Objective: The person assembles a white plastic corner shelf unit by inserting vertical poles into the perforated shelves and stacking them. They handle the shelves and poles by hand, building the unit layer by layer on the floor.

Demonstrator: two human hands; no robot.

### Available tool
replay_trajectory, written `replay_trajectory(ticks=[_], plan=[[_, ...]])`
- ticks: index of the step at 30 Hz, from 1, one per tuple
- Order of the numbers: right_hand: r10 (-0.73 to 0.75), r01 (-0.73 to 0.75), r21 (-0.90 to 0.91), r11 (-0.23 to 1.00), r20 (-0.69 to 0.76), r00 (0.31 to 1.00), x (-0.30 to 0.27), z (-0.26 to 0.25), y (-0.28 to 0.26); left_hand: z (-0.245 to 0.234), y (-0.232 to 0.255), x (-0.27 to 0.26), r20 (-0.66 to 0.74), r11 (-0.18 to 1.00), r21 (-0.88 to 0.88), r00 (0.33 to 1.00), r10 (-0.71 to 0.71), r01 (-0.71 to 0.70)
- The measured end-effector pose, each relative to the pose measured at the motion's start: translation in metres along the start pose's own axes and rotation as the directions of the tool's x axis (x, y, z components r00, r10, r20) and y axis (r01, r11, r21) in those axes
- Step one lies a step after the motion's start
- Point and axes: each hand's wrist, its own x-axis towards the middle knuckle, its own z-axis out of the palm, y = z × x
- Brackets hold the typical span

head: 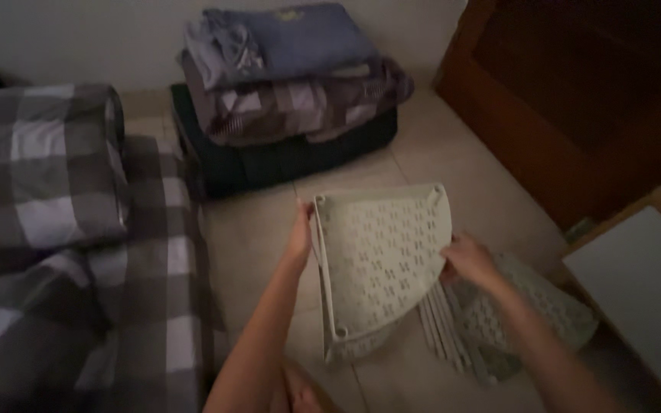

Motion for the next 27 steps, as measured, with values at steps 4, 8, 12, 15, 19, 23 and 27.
replay_trajectory(ticks=[4,8,12,15,19,23,27], plan=[[0.098,-0.099,-0.001,0.995,-0.059,0.993,-0.009,0.006,-0.003,0.010,0.001,0.015,0.131,0.987,-0.132,0.989,-0.072,0.090],[0.130,-0.130,0.011,0.991,-0.016,0.991,-0.008,0.004,-0.008,0.016,0.009,0.016,0.118,0.983,-0.082,0.981,-0.156,0.167],[0.195,-0.193,0.034,0.981,-0.048,0.980,-0.008,0.004,-0.005,0.021,0.012,0.012,0.161,0.984,-0.089,0.977,-0.139,0.154],[0.214,-0.211,0.065,0.975,-0.052,0.975,-0.005,0.003,-0.003,0.022,0.011,0.016,0.237,0.973,-0.195,0.968,-0.079,0.127],[0.230,-0.228,0.048,0.973,-0.039,0.972,-0.006,0.000,-0.002,0.022,0.011,0.019,0.177,0.977,-0.173,0.980,-0.091,0.122],[0.235,-0.234,0.025,0.972,-0.039,0.971,-0.009,-0.002,-0.001,0.018,0.008,0.019,0.147,0.983,-0.145,0.985,-0.096,0.117],[0.248,-0.245,0.063,0.967,-0.030,0.968,-0.009,-0.003,-0.001,0.017,0.007,0.020,0.182,0.984,-0.159,0.982,-0.053,0.082]])
